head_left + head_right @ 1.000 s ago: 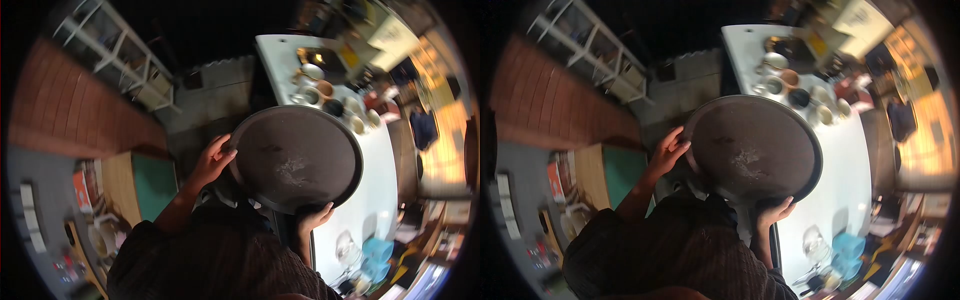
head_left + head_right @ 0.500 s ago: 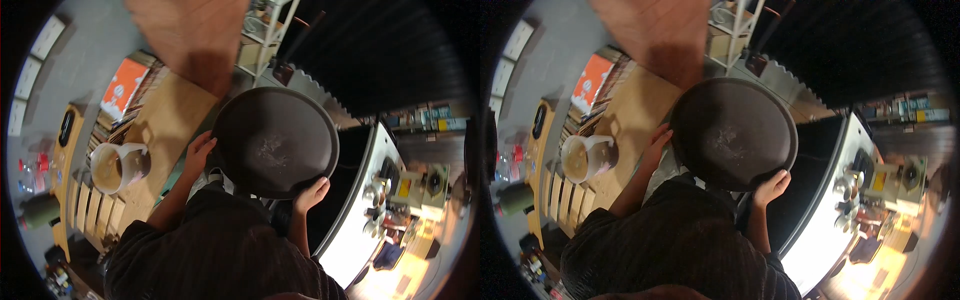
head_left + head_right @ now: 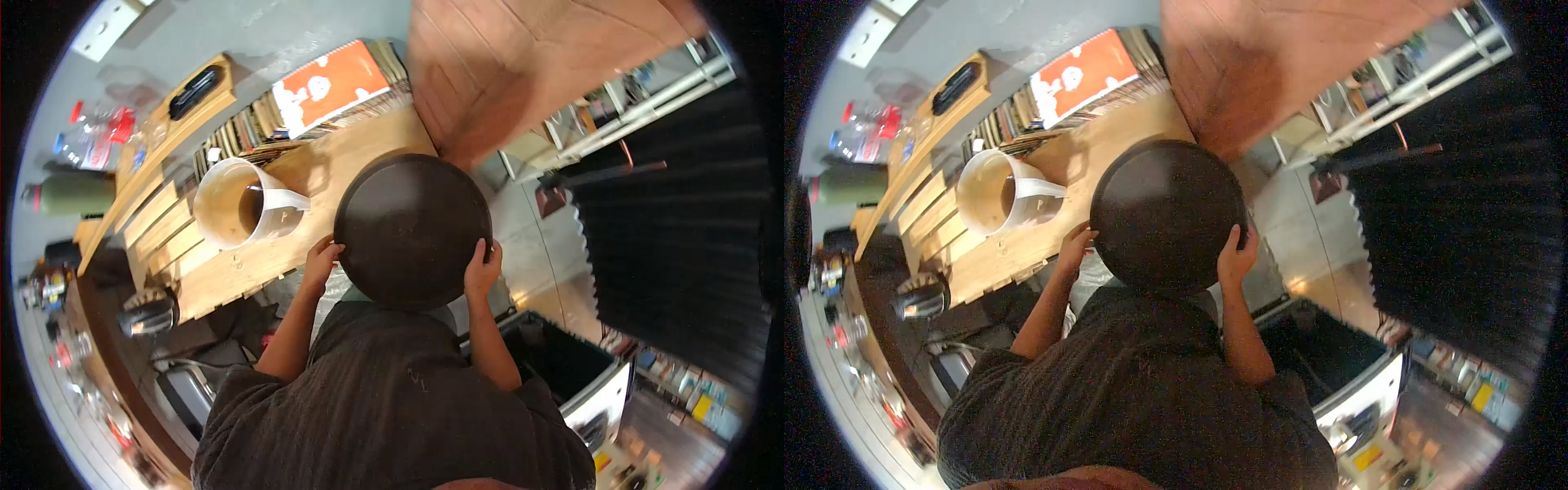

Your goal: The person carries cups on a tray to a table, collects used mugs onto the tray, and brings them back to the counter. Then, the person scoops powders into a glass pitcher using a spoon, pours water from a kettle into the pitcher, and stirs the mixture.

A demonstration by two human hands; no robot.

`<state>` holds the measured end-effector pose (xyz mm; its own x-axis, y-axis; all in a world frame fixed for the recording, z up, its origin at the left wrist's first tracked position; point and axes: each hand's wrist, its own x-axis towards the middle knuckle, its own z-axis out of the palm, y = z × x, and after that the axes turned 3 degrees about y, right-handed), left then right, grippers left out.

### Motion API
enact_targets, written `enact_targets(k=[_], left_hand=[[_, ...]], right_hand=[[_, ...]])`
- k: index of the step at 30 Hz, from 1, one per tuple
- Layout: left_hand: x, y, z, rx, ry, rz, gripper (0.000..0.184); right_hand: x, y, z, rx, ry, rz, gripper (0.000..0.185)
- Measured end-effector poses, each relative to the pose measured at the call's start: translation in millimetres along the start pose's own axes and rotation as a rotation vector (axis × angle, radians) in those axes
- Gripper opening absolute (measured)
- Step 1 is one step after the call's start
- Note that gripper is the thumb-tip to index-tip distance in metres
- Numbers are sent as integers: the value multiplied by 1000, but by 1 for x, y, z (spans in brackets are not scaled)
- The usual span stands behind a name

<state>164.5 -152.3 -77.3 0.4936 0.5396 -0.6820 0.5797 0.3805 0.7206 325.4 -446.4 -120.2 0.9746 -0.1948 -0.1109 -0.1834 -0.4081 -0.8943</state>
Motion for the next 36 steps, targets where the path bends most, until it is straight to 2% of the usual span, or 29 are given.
enact_targets(k=[4, 6, 8, 9, 11, 13, 14, 16, 18, 22, 23, 25, 26, 29, 30, 31, 33, 34, 36], left_hand=[[8, -22, 7, -185, 76, -13, 49], [4, -26, 16, -269, 117, 4, 47], [7, -30, 19, -292, 146, -7, 45], [10, -31, 18, -298, 148, -17, 49], [21, -37, 17, -317, 130, -26, 55], [28, -37, 20, -375, 167, -52, 43], [37, -41, 17, -381, 168, -48, 43], [50, -43, 10, -348, 154, -84, 28], [56, -39, 11, -383, 172, -57, 28], [51, -15, 10, -418, 252, -67, 34], [46, -9, 12, -420, 259, -65, 34], [38, -1, 16, -391, 260, 125, 39], [45, -9, 15, -427, 196, 174, 45], [34, 4, 22, -472, 142, 223, 54], [24, 13, 26, -422, 205, 170, 60], [21, 13, 25, -422, 203, 183, 60], [26, 4, 21, -522, 55, 264, 63], [35, -9, 15, -524, -38, 323, 73], [6, 17, 21, -478, -14, 298, 72]], right_hand=[[33, -6, 30, -66, -142, -74, 57], [51, -12, 43, -103, -161, -165, 45], [67, -25, 51, -141, -235, -193, 50], [74, -30, 54, -184, -288, -224, 55], [85, -32, 66, -160, -304, -266, 52], [96, -34, 81, -122, -308, -318, 49], [99, -34, 88, -125, -276, -405, 46], [104, -30, 101, -127, -245, -487, 43], [109, -24, 112, -80, -276, -542, 41], [103, -26, 126, -85, -251, -555, 41], [103, -26, 129, -118, -264, -538, 45], [105, -31, 137, -146, -281, -527, 49], [105, -35, 140, -218, -298, -481, 55], [103, -45, 143, -346, -322, -420, 66], [103, -50, 144, -400, -319, -401, 71], [104, -54, 142, -391, -311, -408, 71], [109, -57, 135, -237, -439, -319, 70], [114, -51, 134, -227, -428, -327, 70], [118, -28, 131, 55, -569, -249, 63]])
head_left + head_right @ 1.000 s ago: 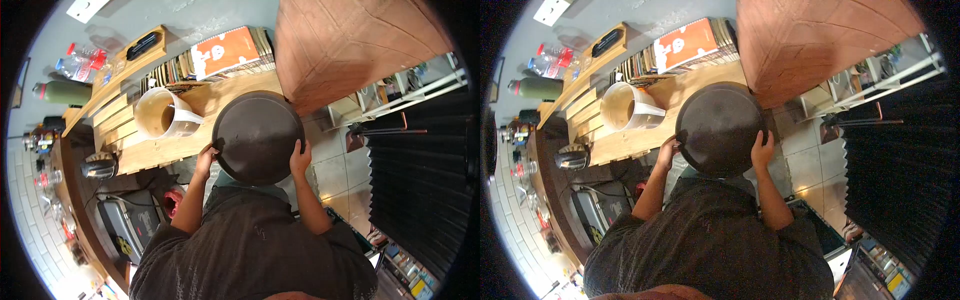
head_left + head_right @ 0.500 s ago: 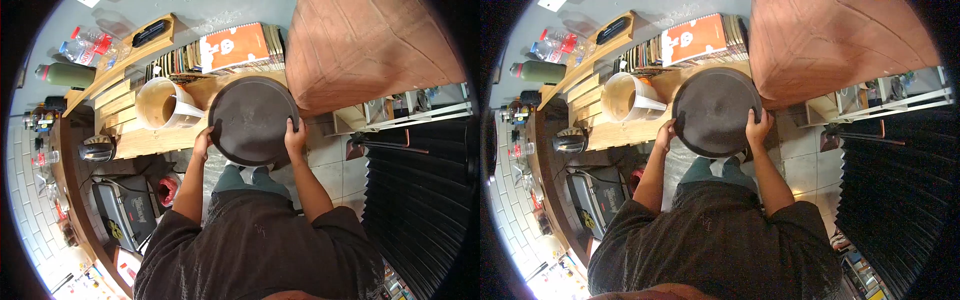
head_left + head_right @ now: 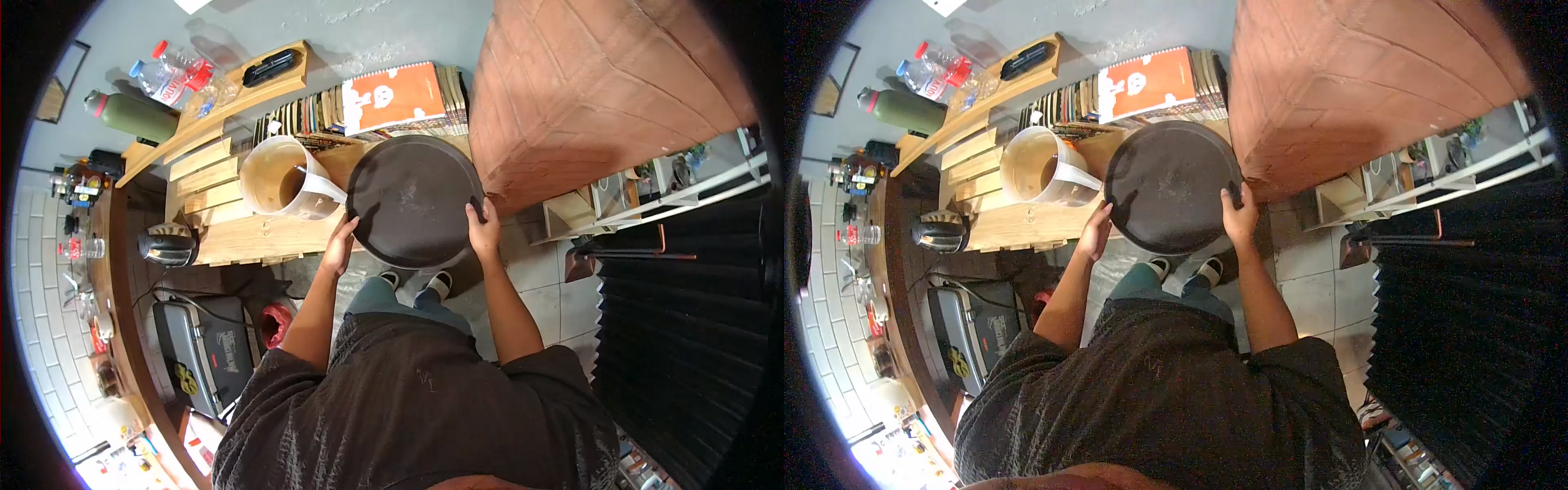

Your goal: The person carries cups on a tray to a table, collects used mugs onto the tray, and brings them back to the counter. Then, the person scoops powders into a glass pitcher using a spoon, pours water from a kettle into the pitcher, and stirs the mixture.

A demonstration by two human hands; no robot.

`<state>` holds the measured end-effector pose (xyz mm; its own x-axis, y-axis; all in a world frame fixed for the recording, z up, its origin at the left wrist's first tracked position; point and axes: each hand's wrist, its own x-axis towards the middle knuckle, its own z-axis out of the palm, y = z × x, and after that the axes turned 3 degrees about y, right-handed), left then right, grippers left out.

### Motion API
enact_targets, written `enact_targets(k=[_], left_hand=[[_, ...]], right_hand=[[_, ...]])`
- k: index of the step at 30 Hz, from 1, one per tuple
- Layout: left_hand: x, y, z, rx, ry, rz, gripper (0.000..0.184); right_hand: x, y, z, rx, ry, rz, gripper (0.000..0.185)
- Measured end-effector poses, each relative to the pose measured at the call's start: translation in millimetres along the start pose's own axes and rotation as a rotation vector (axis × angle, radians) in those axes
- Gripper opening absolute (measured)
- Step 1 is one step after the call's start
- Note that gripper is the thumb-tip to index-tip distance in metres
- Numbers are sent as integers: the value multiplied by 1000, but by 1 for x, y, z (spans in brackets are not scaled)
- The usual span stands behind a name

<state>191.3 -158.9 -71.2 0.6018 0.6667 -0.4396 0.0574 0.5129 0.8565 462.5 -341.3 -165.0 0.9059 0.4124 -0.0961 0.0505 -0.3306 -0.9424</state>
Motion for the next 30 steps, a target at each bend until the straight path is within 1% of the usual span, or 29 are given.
enact_targets(k=[1, 2, 3, 4, 5, 6, 7, 8, 9, 10, 11, 12, 14, 15, 16, 17, 18, 19, 20, 21, 24, 26, 27, 29, 30], left_hand=[[-8, 10, 9, 47, 28, -30, 71], [-6, 5, 10, 118, 133, -74, 65], [-2, -2, 7, 125, 106, -77, 65], [5, -9, 1, 226, 38, -50, 63], [7, -6, 5, 326, -34, -18, 61], [8, -3, 9, 258, -114, -29, 54], [0, 13, 23, 268, -133, -84, 45], [2, 16, 27, 301, -228, -82, 42], [6, 19, 30, 339, -329, -78, 40], [4, 26, 39, 441, -396, -26, 40], [5, 24, 43, 448, -439, -31, 39], [7, 26, 46, 495, -528, -35, 38], [7, 29, 56, 580, -697, -58, 37], [-1, 35, 62, 575, -708, -75, 36], [-6, 38, 65, 570, -716, -94, 36], [-7, 37, 66, 602, -783, -115, 36], [-9, 35, 65, 660, -774, -118, 35], [-12, 33, 65, 714, -762, -116, 34], [-10, 23, 62, 718, -837, -87, 35], [-17, 19, 64, 738, -891, -100, 35], [-38, 6, 76, 791, -1002, -103, 39], [-56, -9, 85, 816, -1074, -263, 41], [-67, -15, 91, 851, -1132, -267, 41], [-91, -25, 106, 927, -1212, -296, 35], [-103, -30, 114, 959, -1270, -293, 35]], right_hand=[[-9, -7, -7, 1, 18, 2, 63], [-20, -19, -16, 23, -7, 20, 59], [-30, -30, -26, 45, -26, 36, 55], [-34, -21, -31, 84, -11, -33, 47], [-41, -25, -42, 83, 27, -36, 47], [-51, -30, -52, 6, 20, 47, 43], [-63, -34, -61, -63, 18, 135, 39], [-74, -28, -66, -9, 89, 41, 33], [-86, -21, -75, 3, 150, 43, 33], [-102, -25, -85, -30, 232, 52, 31], [-119, -27, -91, -62, 320, 68, 29], [-136, -23, -97, -44, 400, 87, 29], [-180, -12, -104, 168, 628, -21, 22], [-206, -12, -102, 171, 710, 6, 22], [-233, -20, -102, 227, 823, 125, 19], [-260, -30, -102, 286, 928, 241, 16], [-286, -41, -97, 272, 1007, 300, 13], [-312, -42, -91, 273, 1069, 326, 13], [-337, -43, -85, 309, 1093, 352, 13], [-359, -45, -80, 348, 1116, 372, 13], [-415, -58, -68, 362, 1265, 395, 13], [-454, -55, -60, 364, 1373, 370, 15], [-471, -59, -57, 378, 1438, 382, 15], [-503, -75, -55, 309, 1568, 454, 17], [-521, -77, -52, 299, 1608, 511, 18]])
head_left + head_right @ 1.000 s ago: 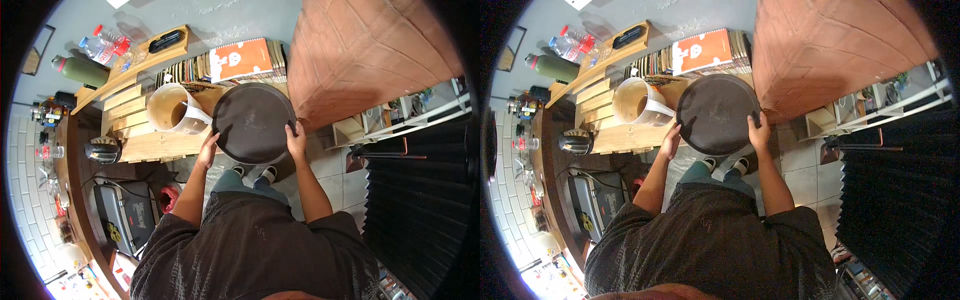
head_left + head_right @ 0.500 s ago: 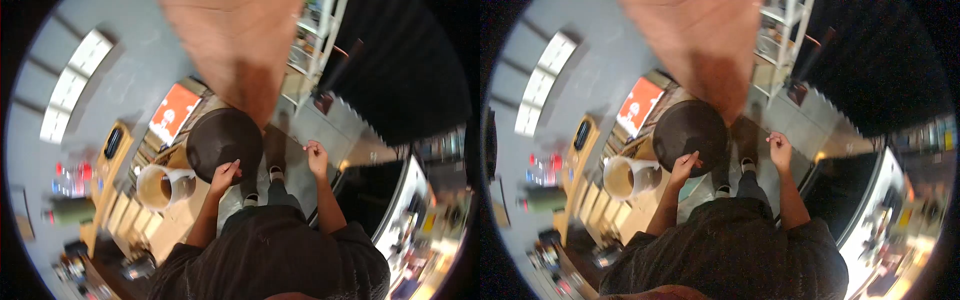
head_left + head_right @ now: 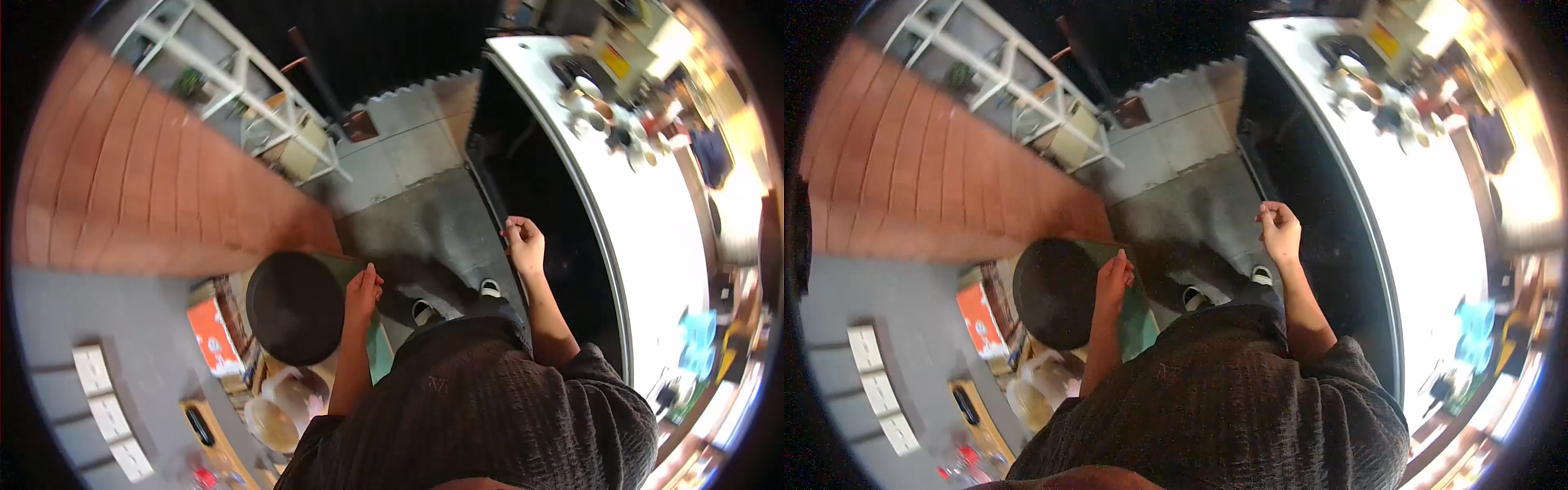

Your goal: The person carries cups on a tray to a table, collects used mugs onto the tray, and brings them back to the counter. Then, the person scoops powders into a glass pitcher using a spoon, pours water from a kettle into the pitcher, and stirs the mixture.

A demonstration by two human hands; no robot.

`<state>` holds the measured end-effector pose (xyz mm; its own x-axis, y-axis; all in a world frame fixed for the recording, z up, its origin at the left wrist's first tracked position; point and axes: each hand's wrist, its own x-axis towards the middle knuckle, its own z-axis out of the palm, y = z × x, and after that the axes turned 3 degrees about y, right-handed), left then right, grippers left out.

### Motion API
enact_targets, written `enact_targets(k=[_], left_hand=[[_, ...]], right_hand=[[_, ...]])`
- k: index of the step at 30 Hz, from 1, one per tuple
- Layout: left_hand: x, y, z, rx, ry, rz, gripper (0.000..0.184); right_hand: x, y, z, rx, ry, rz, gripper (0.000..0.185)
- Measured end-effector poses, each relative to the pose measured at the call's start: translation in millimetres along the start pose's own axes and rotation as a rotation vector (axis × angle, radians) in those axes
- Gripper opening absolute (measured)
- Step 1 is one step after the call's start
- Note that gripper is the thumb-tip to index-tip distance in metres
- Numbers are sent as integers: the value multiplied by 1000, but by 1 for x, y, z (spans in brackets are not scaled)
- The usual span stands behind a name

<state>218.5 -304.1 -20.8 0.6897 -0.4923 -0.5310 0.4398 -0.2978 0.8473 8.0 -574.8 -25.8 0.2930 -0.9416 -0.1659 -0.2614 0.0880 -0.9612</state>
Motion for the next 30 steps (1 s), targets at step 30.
enact_targets(k=[30], left_hand=[[-30, 10, 524, 662, -995, 11, 32]], right_hand=[[-44, 60, -414, 47, 825, 71, 23]])
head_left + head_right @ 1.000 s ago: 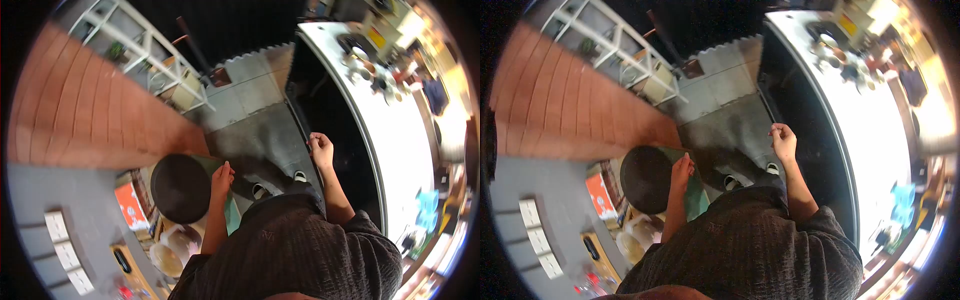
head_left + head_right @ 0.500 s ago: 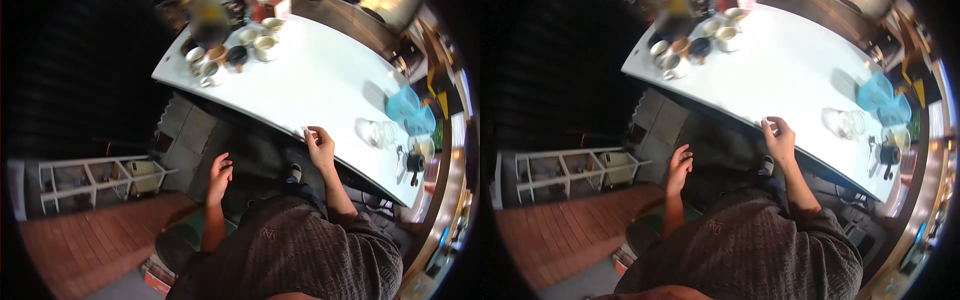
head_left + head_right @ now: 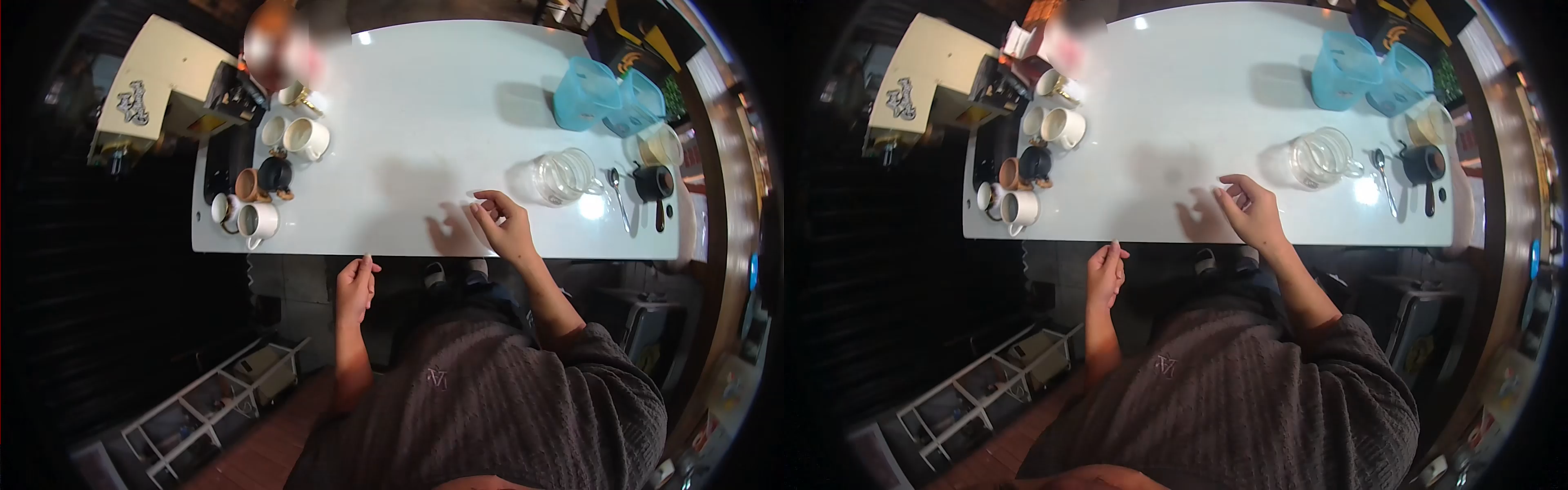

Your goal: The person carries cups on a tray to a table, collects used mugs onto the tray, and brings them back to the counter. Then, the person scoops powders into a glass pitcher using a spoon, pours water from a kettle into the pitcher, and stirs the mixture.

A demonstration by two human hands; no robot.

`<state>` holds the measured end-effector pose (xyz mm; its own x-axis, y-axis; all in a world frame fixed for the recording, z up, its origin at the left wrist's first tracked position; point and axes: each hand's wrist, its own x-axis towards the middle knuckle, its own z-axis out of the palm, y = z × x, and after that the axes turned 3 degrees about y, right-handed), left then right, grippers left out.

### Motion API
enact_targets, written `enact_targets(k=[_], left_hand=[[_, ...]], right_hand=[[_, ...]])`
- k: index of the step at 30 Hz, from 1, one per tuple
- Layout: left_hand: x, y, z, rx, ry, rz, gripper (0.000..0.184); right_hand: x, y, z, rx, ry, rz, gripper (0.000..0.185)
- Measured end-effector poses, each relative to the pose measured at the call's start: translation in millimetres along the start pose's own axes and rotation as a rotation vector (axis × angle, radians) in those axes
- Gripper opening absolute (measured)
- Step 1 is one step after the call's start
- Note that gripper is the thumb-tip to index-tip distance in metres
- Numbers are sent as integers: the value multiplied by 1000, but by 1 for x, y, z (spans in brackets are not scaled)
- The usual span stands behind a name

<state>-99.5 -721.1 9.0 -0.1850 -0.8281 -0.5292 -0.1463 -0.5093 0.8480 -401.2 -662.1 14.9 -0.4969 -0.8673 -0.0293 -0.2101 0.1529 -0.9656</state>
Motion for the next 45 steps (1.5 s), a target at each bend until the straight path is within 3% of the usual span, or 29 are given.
enact_targets(k=[4, 7, 9, 12, 16, 21, 23, 27, 29, 32, 37, 39, 45], left_hand=[[26, 7, -2, 49, -74, 61, 41], [53, 19, -12, 64, -216, 160, 41], [59, 27, -20, -1, -311, 49, 41], [64, 30, -29, -63, -355, 3, 39], [71, 30, -31, -82, -416, 26, 29], [73, 29, -23, 15, -431, 97, 22], [72, 31, -22, 41, -460, 85, 21], [76, 30, -25, 19, -456, 70, 19], [78, 28, -24, 13, -457, 59, 18], [77, 28, -20, 12, -457, 57, 18], [71, 36, -9, 74, -364, 89, 20], [70, 36, -2, 78, -344, 93, 20], [60, 39, 48, 70, -337, 107, 19]], right_hand=[[-11, -5, -6, -74, 154, -100, 21], [-16, -19, -35, -343, 587, -316, 30], [-11, -22, -59, -746, 851, -472, 46], [-15, -9, -83, -973, 793, -183, 79], [-25, 9, -91, -968, 616, 21, 87], [-24, 27, -101, -1016, 787, -50, 86], [-22, 35, -112, -954, 650, -10, 84], [-24, 46, -116, -962, 677, -6, 77], [-24, 40, -112, -1000, 761, -114, 74], [-18, 34, -112, -733, 705, -211, 70], [-15, 26, -106, -855, 751, -154, 71], [-18, 18, -97, -777, 777, 15, 70], [-32, 16, -100, -626, 786, -129, 61]])
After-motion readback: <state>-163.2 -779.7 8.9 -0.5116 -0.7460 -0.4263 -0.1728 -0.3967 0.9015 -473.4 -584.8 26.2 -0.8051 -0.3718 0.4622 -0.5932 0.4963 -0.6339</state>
